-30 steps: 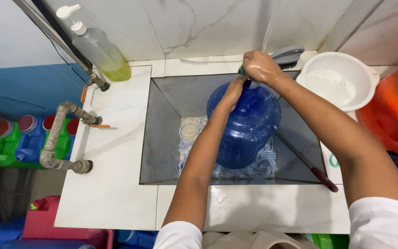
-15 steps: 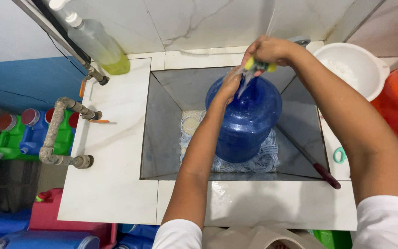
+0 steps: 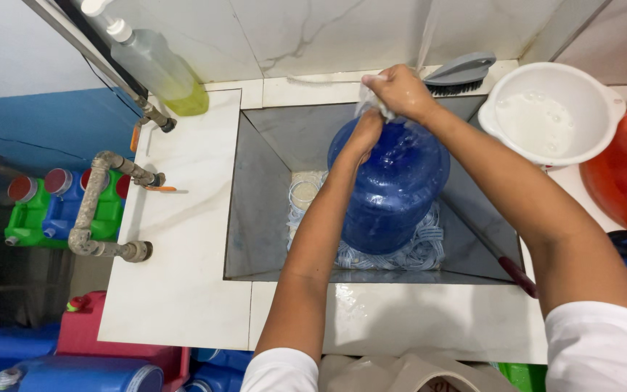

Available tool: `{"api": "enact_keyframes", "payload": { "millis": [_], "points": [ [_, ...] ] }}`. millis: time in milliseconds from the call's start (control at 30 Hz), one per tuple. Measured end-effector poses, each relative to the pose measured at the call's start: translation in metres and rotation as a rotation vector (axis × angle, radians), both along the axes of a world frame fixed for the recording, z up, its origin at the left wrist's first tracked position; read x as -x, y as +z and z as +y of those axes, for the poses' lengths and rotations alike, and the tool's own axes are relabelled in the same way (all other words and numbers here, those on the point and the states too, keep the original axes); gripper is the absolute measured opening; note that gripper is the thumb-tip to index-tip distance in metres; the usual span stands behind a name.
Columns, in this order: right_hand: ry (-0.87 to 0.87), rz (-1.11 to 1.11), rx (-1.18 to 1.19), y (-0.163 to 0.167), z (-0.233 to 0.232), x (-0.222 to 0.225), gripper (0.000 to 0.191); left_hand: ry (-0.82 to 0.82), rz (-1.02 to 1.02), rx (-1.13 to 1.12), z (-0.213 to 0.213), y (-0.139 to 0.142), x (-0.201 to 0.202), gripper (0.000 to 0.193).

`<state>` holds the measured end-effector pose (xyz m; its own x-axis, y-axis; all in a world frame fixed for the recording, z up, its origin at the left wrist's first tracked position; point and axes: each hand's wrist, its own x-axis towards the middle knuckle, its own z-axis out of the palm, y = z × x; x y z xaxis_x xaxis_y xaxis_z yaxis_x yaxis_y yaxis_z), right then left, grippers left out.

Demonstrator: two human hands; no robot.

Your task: The person selects a large blue water bottle, places it in a sink, and scrubs the interior with a long-handled brush. They rinse the bottle under running water, wipe the exterior with a cloth, and place the bottle upright on a counter among other bottles.

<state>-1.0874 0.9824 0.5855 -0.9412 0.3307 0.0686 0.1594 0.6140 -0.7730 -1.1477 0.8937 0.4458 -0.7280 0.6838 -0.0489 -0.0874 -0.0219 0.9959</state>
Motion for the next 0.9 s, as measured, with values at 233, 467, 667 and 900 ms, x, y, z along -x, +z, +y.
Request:
{"api": "enact_keyframes", "payload": {
  "millis": [233,467,667,900],
  "points": [
    [-0.094,0.093,0.064,0.01,-0.008,0.001,0.054,0.008,-0.047,0.003,-0.001,0.003,0.001,0.042],
    [-0.211,0.226,-0.164,-0.002,0.068,-0.039,0.038,0.028,0.076,0.056,0.005,-0.003,0.001,0.046],
    [-0.291,0.221,-0.83,-0.019,0.143,-0.153,0.037,0.089,0.184,0.11,0.013,-0.005,0.0,0.044],
    [0.024,-0.645,-0.439,-0.131,0.069,-0.207,0.03,0.124,0.189,0.123,0.025,0.005,-0.013,0.039]
  ]
}}
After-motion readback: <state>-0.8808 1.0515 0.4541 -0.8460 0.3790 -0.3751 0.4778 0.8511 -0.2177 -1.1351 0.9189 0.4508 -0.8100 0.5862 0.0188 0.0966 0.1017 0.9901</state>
